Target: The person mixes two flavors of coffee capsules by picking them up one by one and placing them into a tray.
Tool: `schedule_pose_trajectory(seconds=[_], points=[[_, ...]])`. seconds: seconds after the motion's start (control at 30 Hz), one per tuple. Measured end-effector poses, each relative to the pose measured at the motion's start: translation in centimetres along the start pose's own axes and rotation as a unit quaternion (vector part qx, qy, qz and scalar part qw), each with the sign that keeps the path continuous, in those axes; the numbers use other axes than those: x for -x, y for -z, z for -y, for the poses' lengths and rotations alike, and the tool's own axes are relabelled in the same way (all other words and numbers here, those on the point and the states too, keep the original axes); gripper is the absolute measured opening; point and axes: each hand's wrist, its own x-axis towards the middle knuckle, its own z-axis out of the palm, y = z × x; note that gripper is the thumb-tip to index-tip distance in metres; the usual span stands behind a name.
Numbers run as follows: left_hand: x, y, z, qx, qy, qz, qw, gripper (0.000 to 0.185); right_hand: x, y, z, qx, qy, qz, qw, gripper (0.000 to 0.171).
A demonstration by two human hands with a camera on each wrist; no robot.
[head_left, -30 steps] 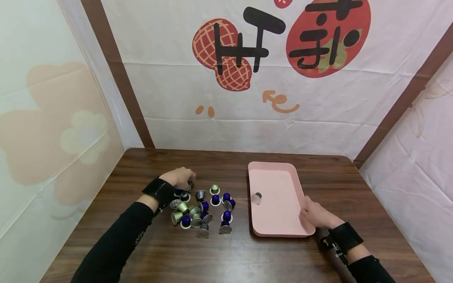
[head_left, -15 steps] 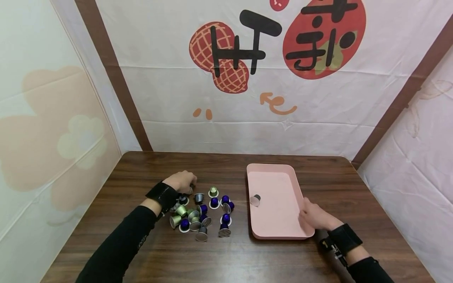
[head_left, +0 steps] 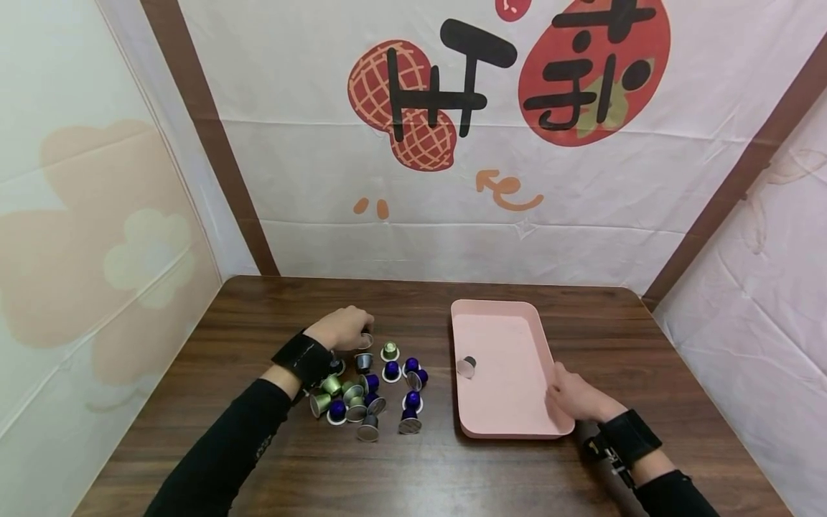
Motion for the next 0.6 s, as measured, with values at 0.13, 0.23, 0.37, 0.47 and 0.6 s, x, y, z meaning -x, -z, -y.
schedule_pose_trajectory(seconds=[0.13,0.23,0.37,0.47,0.6], points=[[0.1,0.1,-2.0,0.011,-0.034,-0.025,0.9990,0.004,0.1,0.0,0.0,0.001,0.000,0.001,1.000,0.038],[0.1,0.1,-3.6,0.011,-0.067,-0.042,0.9968,0.004,0.0,0.0,0.0,0.001,-0.006,0.000,1.000,0.039],[-0.1,0.0,-5.5,-0.002,-0.095,-0.059,0.9937,0.006,-0.1,-0.1,0.0,-0.001,-0.011,-0.002,1.000,0.039],[-0.2,-0.1,-6.9,-0.009,-0.111,-0.067,0.9915,0.007,-0.1,-0.1,0.0,-0.002,-0.009,-0.003,1.000,0.038],[-0.7,-0.3,-8.7,-0.005,-0.131,-0.073,0.9887,0.005,0.0,-0.2,-0.1,-0.002,-0.008,-0.007,1.000,0.038]])
